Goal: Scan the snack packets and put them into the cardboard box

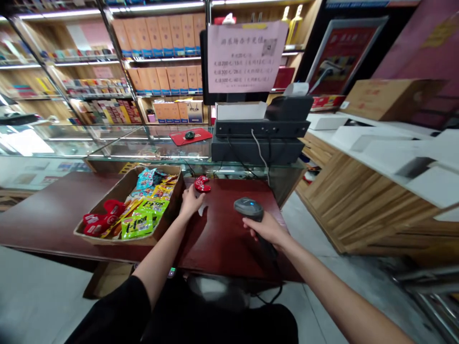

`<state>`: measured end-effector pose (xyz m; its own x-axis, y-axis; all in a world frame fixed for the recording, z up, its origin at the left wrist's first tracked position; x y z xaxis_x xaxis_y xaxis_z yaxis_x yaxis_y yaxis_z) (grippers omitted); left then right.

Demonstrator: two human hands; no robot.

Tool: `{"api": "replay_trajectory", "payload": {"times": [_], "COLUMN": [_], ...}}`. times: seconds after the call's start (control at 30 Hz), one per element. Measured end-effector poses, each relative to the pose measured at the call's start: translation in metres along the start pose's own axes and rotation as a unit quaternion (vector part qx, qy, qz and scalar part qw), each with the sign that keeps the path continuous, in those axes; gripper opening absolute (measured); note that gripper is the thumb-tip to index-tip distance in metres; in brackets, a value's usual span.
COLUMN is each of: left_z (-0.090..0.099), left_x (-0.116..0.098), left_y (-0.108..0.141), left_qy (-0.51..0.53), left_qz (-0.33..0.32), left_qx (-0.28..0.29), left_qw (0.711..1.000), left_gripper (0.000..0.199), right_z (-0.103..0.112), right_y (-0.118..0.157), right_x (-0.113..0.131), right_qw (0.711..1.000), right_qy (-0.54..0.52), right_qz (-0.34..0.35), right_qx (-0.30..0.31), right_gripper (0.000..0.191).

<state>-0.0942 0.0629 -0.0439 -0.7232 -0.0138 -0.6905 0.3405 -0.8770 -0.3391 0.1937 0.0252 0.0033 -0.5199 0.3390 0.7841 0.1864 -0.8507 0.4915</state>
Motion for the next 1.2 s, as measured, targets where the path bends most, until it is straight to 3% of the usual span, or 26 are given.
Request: {"api": "replay_trajectory", "payload": {"times": [0.1, 0.27, 0.4, 0.53, 0.63, 0.73, 0.9, 1.03, 1.2], "left_z": [-0.014, -0.024, -0.029, -0.029, -0.024, -0.017, -0.003, 0.008, 0.007], "left_x": [0.011, 0.012, 0.018, 0.023, 0.022, 0.016, 0.004, -0.002, -0.004], "left_y": [-0.011, -0.034, -0.046, -0.042, -0.034, -0.023, -0.002, 0.006, 0.008], "left_qy": [-0.064, -0.103, -0.099, 0.018, 0.152, 0.264, 0.438, 0.508, 0.574], "left_qz": [0.048, 0.04, 0.047, 0.007, -0.009, 0.026, 0.092, 0.134, 0.192], "left_qx": [-0.003, -0.02, -0.031, -0.054, -0.059, -0.049, -0.017, -0.012, -0.017], "left_qw": [0.997, 0.994, 0.993, 0.998, 0.987, 0.963, 0.894, 0.851, 0.796], "left_gripper": [0.065, 0.066, 0.056, 0.028, 0.02, 0.022, 0.043, 0.054, 0.051], "right_z": [0.004, 0.007, 0.009, 0.012, 0.014, 0.015, 0.01, 0.0, -0.014], "right_y": [-0.001, -0.001, -0.001, -0.002, -0.004, -0.006, -0.004, 0.0, 0.004], "right_x": [-0.005, -0.007, -0.007, -0.003, 0.002, 0.01, 0.028, 0.045, 0.062], "right_qw": [1.0, 1.0, 1.0, 0.999, 0.999, 0.999, 0.999, 0.997, 0.997], "right_qy": [-0.008, -0.013, -0.02, -0.027, -0.024, -0.022, -0.013, -0.007, -0.001], "right_qz": [-0.008, -0.006, 0.001, 0.002, -0.007, -0.003, 0.028, 0.039, 0.046], "right_qx": [-0.008, -0.005, 0.007, 0.022, 0.033, 0.029, 0.042, 0.065, 0.066], "right_gripper": [0.037, 0.037, 0.037, 0.038, 0.037, 0.037, 0.038, 0.039, 0.035]}}
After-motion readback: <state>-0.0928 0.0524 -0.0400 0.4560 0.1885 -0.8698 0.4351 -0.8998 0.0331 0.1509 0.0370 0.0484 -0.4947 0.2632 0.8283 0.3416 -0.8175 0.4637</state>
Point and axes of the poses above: each hand's wrist, its own y-axis away from the middle knuckle, its own z-axis out of the back of the hand, x = y × z, the point moved 3 cm from there along -y, towards the middle knuckle, and after that the axes turned 13 degrees about -z, right-handed, at the moved point
